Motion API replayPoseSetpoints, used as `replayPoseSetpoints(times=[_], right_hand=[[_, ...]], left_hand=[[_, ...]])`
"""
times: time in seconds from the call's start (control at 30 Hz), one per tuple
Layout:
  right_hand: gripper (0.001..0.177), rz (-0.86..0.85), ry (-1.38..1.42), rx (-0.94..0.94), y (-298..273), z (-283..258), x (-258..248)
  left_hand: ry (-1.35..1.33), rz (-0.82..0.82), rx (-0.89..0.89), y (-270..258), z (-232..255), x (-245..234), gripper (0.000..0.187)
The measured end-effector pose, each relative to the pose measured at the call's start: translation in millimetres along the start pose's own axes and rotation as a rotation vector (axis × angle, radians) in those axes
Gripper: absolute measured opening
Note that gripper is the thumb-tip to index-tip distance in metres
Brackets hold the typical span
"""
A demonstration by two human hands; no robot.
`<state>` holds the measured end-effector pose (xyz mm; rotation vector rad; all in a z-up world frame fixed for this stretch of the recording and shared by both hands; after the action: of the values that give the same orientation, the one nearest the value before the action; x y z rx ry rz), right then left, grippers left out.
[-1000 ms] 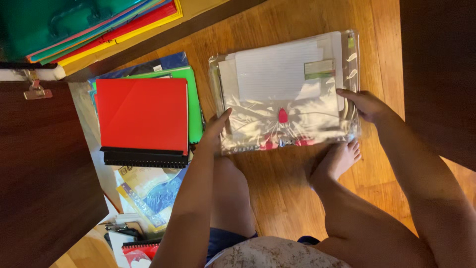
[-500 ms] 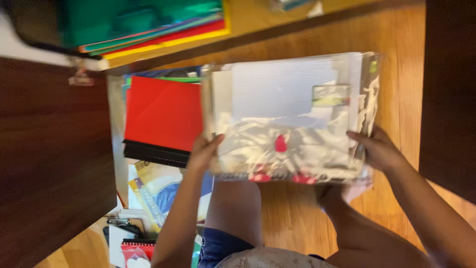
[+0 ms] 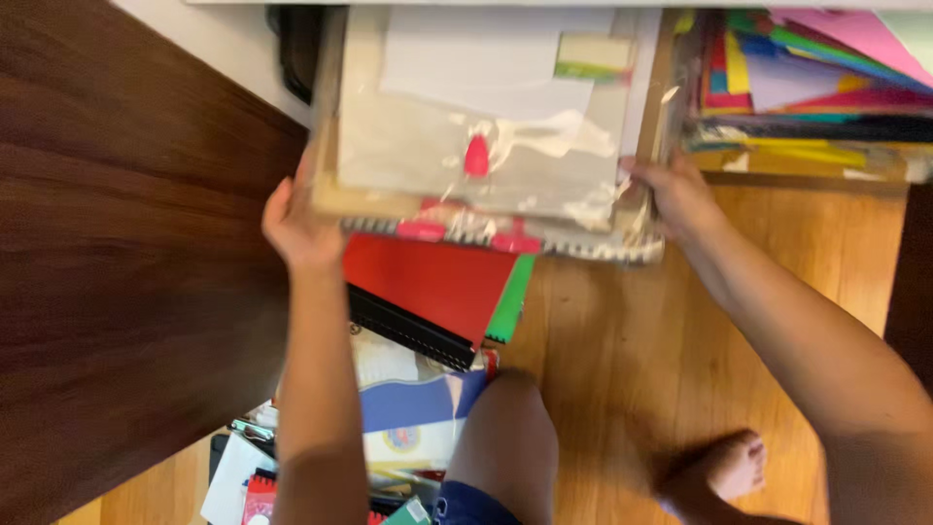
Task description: The person organizes stationery items on the floor, sorting through folders, notebooks, and papers. They place items into a cabinet shelf and arrange them neatly.
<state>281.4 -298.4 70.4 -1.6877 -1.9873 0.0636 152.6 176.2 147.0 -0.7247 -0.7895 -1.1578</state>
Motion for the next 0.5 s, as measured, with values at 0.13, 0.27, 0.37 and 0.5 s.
replayPoseSetpoints(times=[0.13, 0.27, 0.37, 0.5], right_hand=[[0.047, -0.004, -0.014, -0.071, 51.0, -33.9, 24.8], [0.047, 0.224, -0.408, 0.012, 107.4, -44.3, 19.0], [0.044, 0.235, -0.220, -0.087, 158.5, -38.2, 20.0], [0.022, -0.070, -0.152, -0.225, 199.8, -18.3, 27.0]], left_hand=[[0.028, -0.029, 0.062, 77.8, -4.4, -23.7, 0.065], [0.297, 0.002, 0.059, 153.7, -8.4, -50.6, 0.064], [0.333, 0.024, 0.096, 195.2, -12.2, -73.2, 0.068], [0.708, 0.116, 0.360, 204.7, -42.0, -117.9, 0.066]])
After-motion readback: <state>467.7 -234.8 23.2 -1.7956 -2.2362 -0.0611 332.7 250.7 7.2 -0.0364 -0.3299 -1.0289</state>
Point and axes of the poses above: each hand's wrist, its own y-axis towards the middle knuckle, its own x-axis out of the palm, z = x × y, the point moved 2 cm from there along y, towards the middle knuckle, and after that the axes turned 6 degrees about y, right-handed, at the moved point
